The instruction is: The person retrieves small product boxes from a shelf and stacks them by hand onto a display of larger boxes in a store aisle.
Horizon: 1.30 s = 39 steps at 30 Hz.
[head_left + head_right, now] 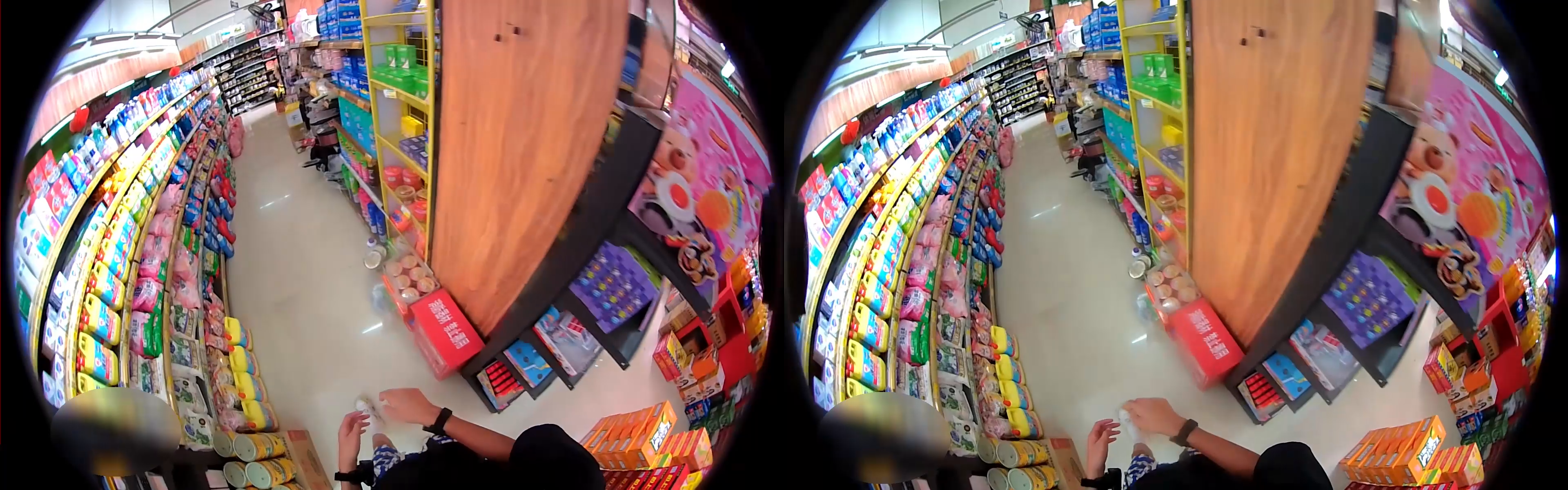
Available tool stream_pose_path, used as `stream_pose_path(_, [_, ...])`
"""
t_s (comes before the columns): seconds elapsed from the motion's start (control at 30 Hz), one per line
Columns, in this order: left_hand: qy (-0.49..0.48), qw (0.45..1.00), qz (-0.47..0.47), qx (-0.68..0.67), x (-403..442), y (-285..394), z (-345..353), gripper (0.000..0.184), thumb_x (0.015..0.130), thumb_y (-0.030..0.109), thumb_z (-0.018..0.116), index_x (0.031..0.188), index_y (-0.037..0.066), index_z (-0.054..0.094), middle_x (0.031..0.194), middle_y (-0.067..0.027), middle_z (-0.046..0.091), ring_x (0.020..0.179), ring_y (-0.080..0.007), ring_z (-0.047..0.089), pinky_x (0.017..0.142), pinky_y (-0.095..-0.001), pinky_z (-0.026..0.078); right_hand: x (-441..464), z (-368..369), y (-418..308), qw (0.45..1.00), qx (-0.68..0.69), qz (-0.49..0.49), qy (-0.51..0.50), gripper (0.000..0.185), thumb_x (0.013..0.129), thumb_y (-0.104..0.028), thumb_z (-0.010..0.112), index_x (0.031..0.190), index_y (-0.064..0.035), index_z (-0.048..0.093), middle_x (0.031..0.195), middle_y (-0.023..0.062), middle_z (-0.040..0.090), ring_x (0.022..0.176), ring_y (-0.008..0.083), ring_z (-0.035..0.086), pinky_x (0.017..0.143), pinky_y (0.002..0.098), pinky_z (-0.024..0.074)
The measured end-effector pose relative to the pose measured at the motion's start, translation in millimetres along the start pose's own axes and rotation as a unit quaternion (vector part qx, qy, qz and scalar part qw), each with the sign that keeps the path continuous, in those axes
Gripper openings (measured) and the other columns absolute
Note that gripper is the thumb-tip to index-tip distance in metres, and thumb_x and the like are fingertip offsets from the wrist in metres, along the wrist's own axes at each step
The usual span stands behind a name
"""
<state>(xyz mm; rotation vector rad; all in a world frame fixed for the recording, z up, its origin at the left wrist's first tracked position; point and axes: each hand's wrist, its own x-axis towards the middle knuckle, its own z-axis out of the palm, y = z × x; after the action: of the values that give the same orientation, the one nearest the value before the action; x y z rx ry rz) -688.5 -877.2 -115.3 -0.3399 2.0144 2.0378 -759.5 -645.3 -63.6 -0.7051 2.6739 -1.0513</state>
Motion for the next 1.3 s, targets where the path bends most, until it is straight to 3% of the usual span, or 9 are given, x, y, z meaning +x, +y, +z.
stream_pose_path(0.1, [-0.043,0.999,-0.012,0.003,70,29,-34,0.03,0.108,0.014,0.053,0.136,0.005,0.063,0.127,-0.0101,0.075,0.109,-0.0187,0.071,0.094,-0.0325,0.053,57,-5,17,0.997,-0.031,0.061,-0.026,0.025,0.096,-0.027,0.059,0.112,-0.009,0.066,0.101,0.015,0.073,0.096,0.0381,0.07,0.08,0.0526,0.0551])
stream_pose_path(0.23, [-0.053,0.996,0.055,0.043,167,94,-75,0.028,0.11,0.014,0.054,0.134,0.004,0.063,0.123,-0.0091,0.076,0.106,-0.0175,0.07,0.091,-0.0319,0.054,124,-18,33,0.993,-0.029,0.077,0.082,0.02,0.097,-0.024,0.057,0.104,-0.0089,0.068,0.094,0.0167,0.073,0.091,0.0402,0.07,0.077,0.0544,0.0545])
stream_pose_path(0.37, [-0.085,0.993,0.082,0.029,261,144,-102,0.029,0.109,0.012,0.054,0.136,0.003,0.063,0.124,-0.0099,0.076,0.107,-0.0184,0.07,0.092,-0.0327,0.054,189,-29,51,0.983,-0.031,0.14,0.117,0.025,0.097,-0.024,0.065,0.114,-0.0078,0.07,0.1,0.0146,0.074,0.094,0.0375,0.071,0.08,0.0502,0.056])
stream_pose_path(0.53, [-0.157,0.985,0.051,0.047,364,183,-96,0.03,0.109,0.014,0.054,0.136,0.005,0.063,0.127,-0.0104,0.075,0.11,-0.0199,0.07,0.094,-0.0346,0.054,253,-67,67,0.957,-0.012,0.176,0.228,0.018,0.096,-0.025,0.062,0.103,-0.0084,0.067,0.094,0.0158,0.071,0.088,0.0406,0.07,0.074,0.0528,0.0543])
stream_pose_path(0.73, [-0.264,0.96,0.053,0.081,502,222,-54,0.032,0.11,0.016,0.053,0.139,0.005,0.062,0.131,-0.0097,0.074,0.113,-0.0201,0.07,0.098,-0.0364,0.053,359,-123,140,0.936,-0.028,0.205,0.284,0.016,0.096,-0.022,0.063,0.102,-0.0071,0.068,0.098,0.0172,0.072,0.089,0.0415,0.07,0.074,0.0532,0.0551])
stream_pose_path(0.9, [-0.31,0.941,0.107,0.081,613,293,-6,0.032,0.108,0.014,0.057,0.138,0.002,0.062,0.127,-0.0097,0.075,0.109,-0.0193,0.071,0.093,-0.0322,0.054,462,-214,191,0.913,-0.059,0.209,0.345,0.015,0.094,-0.018,0.065,0.102,-0.0067,0.07,0.103,0.017,0.07,0.094,0.0412,0.07,0.075,0.0532,0.0558])
stream_pose_path(1.07, [-0.349,0.916,0.171,0.098,721,355,43,0.031,0.105,0.01,0.06,0.135,0.002,0.063,0.126,-0.0079,0.074,0.106,-0.0167,0.071,0.091,-0.0312,0.055,547,-320,214,0.881,-0.115,0.186,0.42,0.022,0.092,-0.012,0.069,0.112,-0.0061,0.068,0.114,0.0155,0.068,0.106,0.0393,0.067,0.085,0.0503,0.0557])
stream_pose_path(1.17, [-0.379,0.905,0.184,0.068,787,390,84,0.032,0.104,0.008,0.06,0.135,0.004,0.063,0.122,-0.0062,0.073,0.105,-0.0164,0.07,0.092,-0.0315,0.055,589,-383,226,0.847,-0.16,0.113,0.494,0.034,0.09,-0.01,0.068,0.123,-0.0034,0.064,0.12,0.0171,0.064,0.111,0.0409,0.065,0.09,0.0495,0.0553])
stream_pose_path(1.3, [-0.403,0.887,0.21,0.075,866,437,150,0.033,0.105,0.01,0.062,0.138,0.004,0.061,0.123,-0.0081,0.071,0.108,-0.0137,0.067,0.092,-0.0299,0.054,647,-427,269,0.812,-0.163,0.231,0.51,0.053,0.088,-0.009,0.069,0.139,-0.0013,0.056,0.127,0.0188,0.06,0.117,0.0425,0.062,0.096,0.0503,0.0545])
